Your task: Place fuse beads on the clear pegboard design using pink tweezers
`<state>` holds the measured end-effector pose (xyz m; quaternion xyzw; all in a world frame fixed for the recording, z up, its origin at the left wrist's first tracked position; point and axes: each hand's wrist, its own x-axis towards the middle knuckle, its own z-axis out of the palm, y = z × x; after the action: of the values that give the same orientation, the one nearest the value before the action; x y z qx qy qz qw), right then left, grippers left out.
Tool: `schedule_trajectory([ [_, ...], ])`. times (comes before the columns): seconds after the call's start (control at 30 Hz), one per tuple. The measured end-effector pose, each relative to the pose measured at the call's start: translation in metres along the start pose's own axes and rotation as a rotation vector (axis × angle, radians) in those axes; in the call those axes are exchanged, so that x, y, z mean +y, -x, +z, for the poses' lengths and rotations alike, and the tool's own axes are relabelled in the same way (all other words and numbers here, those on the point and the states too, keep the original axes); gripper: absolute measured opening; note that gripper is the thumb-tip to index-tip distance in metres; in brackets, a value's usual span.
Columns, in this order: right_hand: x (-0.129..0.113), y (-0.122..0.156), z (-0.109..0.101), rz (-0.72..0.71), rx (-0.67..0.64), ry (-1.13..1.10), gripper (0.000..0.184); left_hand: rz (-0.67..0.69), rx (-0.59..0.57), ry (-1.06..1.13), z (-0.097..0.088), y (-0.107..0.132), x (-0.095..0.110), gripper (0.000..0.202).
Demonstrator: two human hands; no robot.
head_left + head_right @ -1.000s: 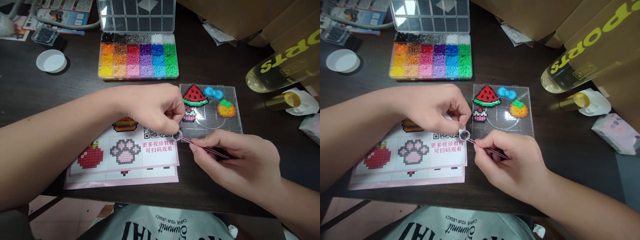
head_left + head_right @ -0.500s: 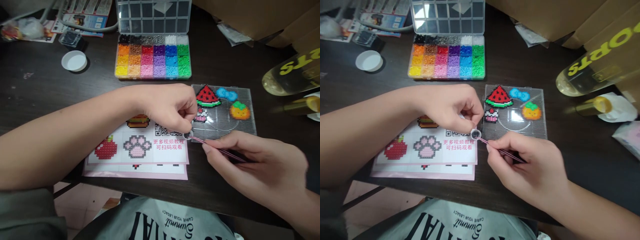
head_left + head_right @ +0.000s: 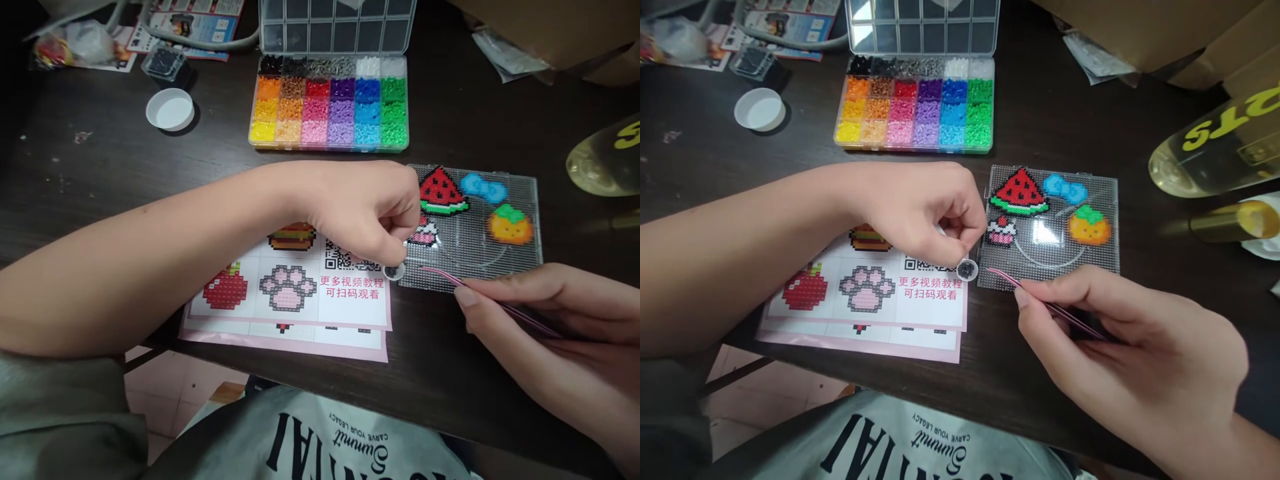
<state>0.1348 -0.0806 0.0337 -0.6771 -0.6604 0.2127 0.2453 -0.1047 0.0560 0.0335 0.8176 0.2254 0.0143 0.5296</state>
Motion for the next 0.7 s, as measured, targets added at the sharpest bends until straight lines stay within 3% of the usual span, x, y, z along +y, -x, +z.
schedule_trajectory([
  [0.07,-0.001,-0.004,-0.001,-0.008,-0.018,-0.001,0.023,-0.003,-0.001,-0.003,0.0,0.001,0.0,0.021],
  [0.17,-0.004,-0.012,0.0,-0.135,-0.11,-0.019,0.012,-0.013,0.005,-0.032,-0.001,0.002,0.002,0.02],
  [0.3,-0.004,-0.02,0.005,-0.309,-0.069,-0.063,0.014,-0.097,-0.03,-0.033,-0.002,0.002,0.005,0.021],
  [0.7,-0.007,-0.021,0.007,-0.314,-0.129,-0.082,0.016,-0.157,-0.019,-0.005,-0.002,0.001,0.009,0.021],
])
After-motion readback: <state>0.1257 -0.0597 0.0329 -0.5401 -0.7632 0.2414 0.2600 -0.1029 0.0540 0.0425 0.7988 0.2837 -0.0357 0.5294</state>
